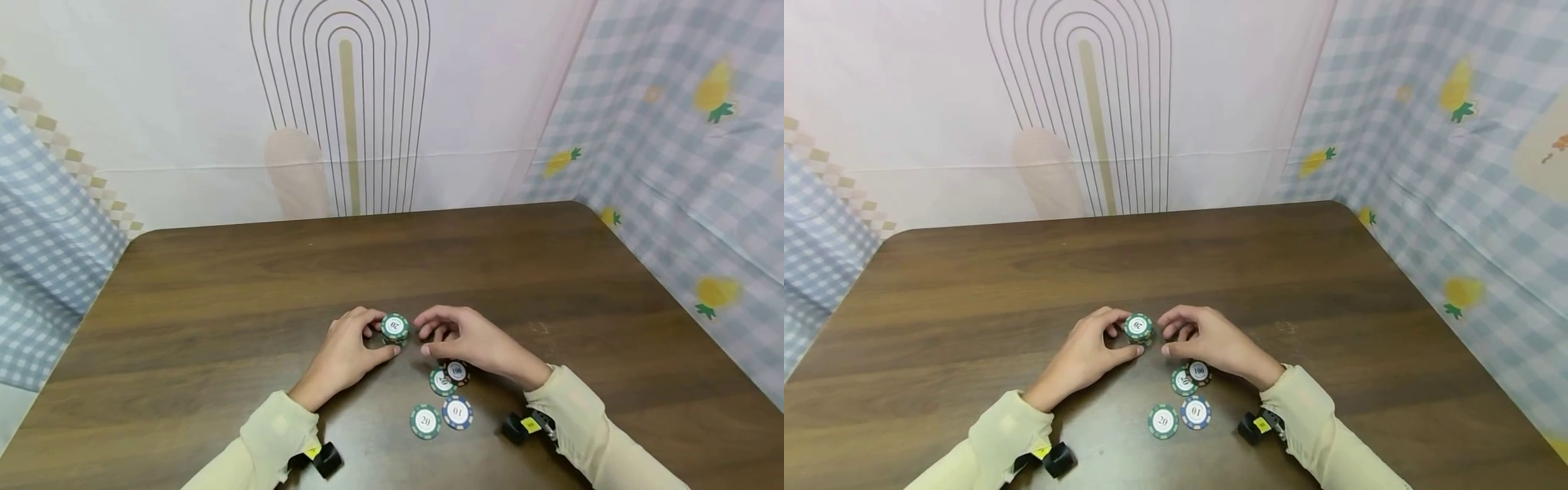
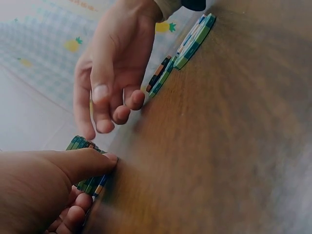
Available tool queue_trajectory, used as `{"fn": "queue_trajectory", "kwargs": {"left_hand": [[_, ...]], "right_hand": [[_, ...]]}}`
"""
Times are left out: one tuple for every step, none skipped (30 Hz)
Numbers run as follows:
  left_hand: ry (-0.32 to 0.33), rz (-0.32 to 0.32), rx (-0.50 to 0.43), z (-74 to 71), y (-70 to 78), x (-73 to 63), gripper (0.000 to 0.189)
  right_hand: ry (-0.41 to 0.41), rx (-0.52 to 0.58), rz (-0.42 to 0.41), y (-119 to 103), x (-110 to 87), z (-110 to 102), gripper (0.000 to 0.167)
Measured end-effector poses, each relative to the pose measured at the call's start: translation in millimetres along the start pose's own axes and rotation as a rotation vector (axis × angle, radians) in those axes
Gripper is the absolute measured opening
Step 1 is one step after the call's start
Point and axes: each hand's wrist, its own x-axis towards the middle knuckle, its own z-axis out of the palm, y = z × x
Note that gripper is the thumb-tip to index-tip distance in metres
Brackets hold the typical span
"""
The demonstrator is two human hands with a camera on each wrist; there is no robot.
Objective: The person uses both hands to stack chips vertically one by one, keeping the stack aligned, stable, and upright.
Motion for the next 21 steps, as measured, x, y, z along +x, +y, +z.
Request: {"fn": "queue_trajectory", "kwargs": {"left_hand": [[0.001, -0.001, -0.001, -0.4, 0.1, 0.0, 0.044], [0.001, -0.001, 0.0, -0.6, -0.1, 0.0, 0.044], [0.001, -0.001, -0.001, -0.9, 0.0, 0.0, 0.044], [0.0, -0.001, -0.001, -1.0, -0.2, 0.0, 0.044], [0.001, -0.001, 0.0, -1.2, -0.1, -0.1, 0.045], [0.001, 0.0, 0.0, -1.3, -0.1, -0.3, 0.045], [0.002, -0.001, 0.001, -1.2, -0.3, -0.3, 0.045], [0.002, -0.001, 0.0, -1.1, -0.6, -0.3, 0.045], [0.001, -0.001, -0.003, -1.0, -0.8, -0.2, 0.045], [0.0, -0.001, -0.003, -0.8, -0.9, -0.2, 0.045], [-0.001, 0.0, -0.004, -0.7, -1.0, -0.2, 0.044], [-0.001, 0.001, -0.004, -0.5, -1.2, -0.1, 0.044], [-0.002, 0.002, -0.003, -0.4, -1.2, 0.1, 0.045], [-0.002, 0.003, -0.004, -0.3, -1.1, 0.3, 0.045], [-0.002, 0.005, -0.004, -0.2, -1.2, 0.6, 0.045], [-0.001, 0.005, -0.005, -0.2, -1.0, 0.7, 0.045], [0.0, 0.005, -0.005, -0.3, -0.9, 0.7, 0.045], [0.001, 0.004, -0.004, -0.3, -0.7, 0.8, 0.045], [0.001, 0.003, -0.005, -0.4, -0.6, 0.7, 0.045], [0.001, 0.001, -0.006, -0.4, -0.7, 0.5, 0.045], [0.0, -0.001, -0.005, -0.5, -0.6, 0.2, 0.045]], "right_hand": [[0.006, -0.013, -0.004, -0.4, -1.6, -0.2, 0.034], [0.012, -0.027, -0.005, -0.8, -3.6, -0.5, 0.034], [0.018, -0.043, -0.006, -1.1, -5.6, -0.7, 0.034], [0.023, -0.057, -0.005, -1.2, -7.8, -0.9, 0.034], [0.027, -0.074, -0.003, -1.1, -10.1, -1.1, 0.033], [0.031, -0.09, -0.003, -0.7, -12.7, -1.4, 0.033], [0.035, -0.104, -0.005, 0.1, -14.9, -1.6, 0.034], [0.037, -0.115, -0.007, 0.8, -17.3, -1.9, 0.034], [0.038, -0.125, -0.012, 1.7, -19.6, -2.3, 0.034], [0.039, -0.13, -0.019, 2.4, -21.9, -2.7, 0.034], [0.038, -0.133, -0.026, 3.1, -24.4, -3.3, 0.034], [0.036, -0.137, -0.032, 3.8, -26.7, -4.0, 0.034], [0.032, -0.142, -0.038, 4.4, -28.8, -4.8, 0.034], [0.026, -0.149, -0.043, 4.7, -30.8, -5.8, 0.034], [0.02, -0.157, -0.047, 5.3, -32.8, -6.9, 0.035], [0.012, -0.169, -0.05, 5.8, -34.5, -8.1, 0.035], [0.003, -0.185, -0.051, 6.4, -36.1, -9.4, 0.036], [-0.007, -0.204, -0.051, 6.9, -37.5, -10.6, 0.037], [-0.018, -0.221, -0.051, 7.5, -38.7, -11.9, 0.038], [-0.03, -0.237, -0.051, 8.0, -39.9, -13.2, 0.039], [-0.042, -0.249, -0.053, 8.6, -40.6, -14.3, 0.041]]}}
